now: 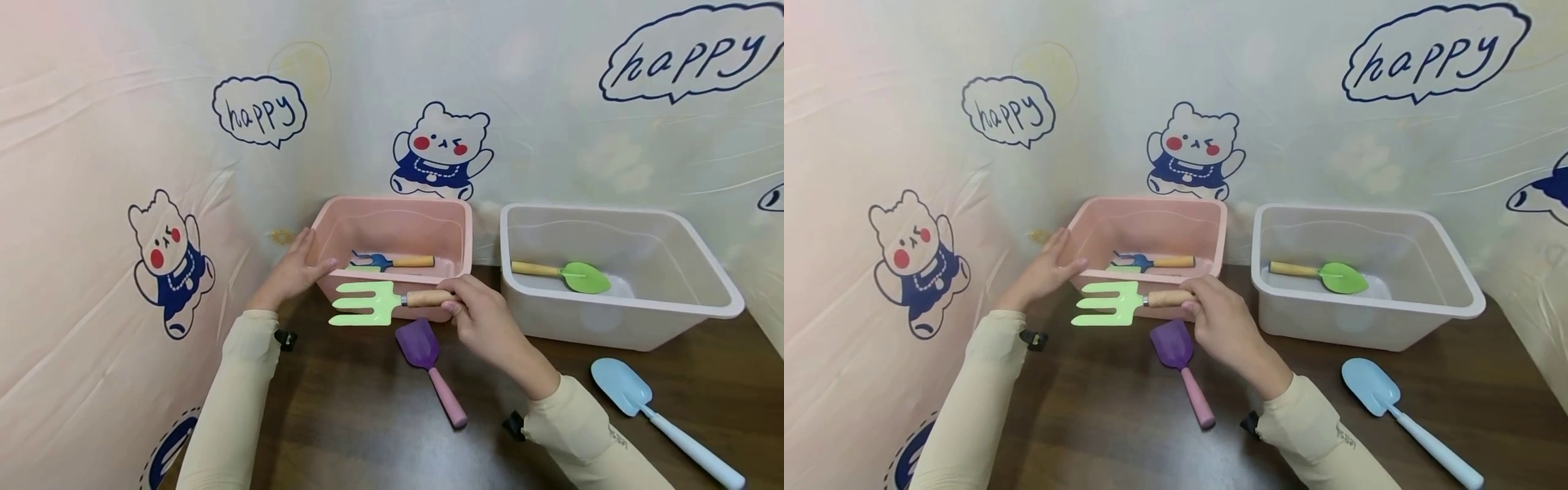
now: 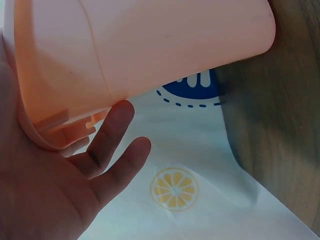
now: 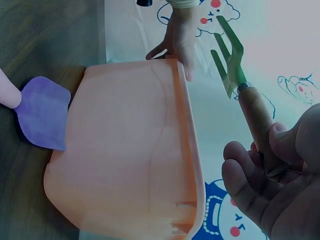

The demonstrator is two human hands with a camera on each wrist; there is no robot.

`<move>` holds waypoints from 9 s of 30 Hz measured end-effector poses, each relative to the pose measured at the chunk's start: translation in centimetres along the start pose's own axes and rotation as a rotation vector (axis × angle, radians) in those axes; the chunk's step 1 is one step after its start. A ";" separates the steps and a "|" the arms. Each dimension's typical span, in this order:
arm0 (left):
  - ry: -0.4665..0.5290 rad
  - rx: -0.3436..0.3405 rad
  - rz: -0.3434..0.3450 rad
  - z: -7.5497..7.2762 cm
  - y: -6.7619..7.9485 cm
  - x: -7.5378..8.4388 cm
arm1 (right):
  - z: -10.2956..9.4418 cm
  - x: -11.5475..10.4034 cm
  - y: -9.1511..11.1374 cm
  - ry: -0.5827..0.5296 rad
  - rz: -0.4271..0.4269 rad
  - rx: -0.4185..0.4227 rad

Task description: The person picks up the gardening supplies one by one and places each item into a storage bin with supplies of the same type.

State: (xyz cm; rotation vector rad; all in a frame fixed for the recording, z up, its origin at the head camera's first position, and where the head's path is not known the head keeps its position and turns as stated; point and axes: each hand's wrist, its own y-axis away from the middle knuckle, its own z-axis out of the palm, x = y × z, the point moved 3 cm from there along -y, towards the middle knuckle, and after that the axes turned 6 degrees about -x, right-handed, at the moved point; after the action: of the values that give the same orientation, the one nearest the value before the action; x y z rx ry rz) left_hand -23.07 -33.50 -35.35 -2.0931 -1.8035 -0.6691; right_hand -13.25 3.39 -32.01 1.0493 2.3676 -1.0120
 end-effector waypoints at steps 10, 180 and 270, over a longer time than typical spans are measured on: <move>-0.014 0.004 -0.020 -0.3 -0.3 0.0 | -0.6 0.1 -0.6 -0.028 0.019 -0.002; 0.012 0.003 -0.010 0.0 -0.2 -0.3 | 5.1 3.9 -11.8 0.001 0.340 -0.255; -0.002 -0.005 -0.034 0.1 0.4 0.0 | -17.0 16.4 8.3 0.447 0.738 -0.164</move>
State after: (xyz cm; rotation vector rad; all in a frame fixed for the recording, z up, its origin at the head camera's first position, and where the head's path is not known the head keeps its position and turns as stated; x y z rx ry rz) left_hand -22.68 -33.48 -35.40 -2.0707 -1.8442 -0.6812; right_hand -18.38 27.86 -33.61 2.0196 2.0026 -0.3269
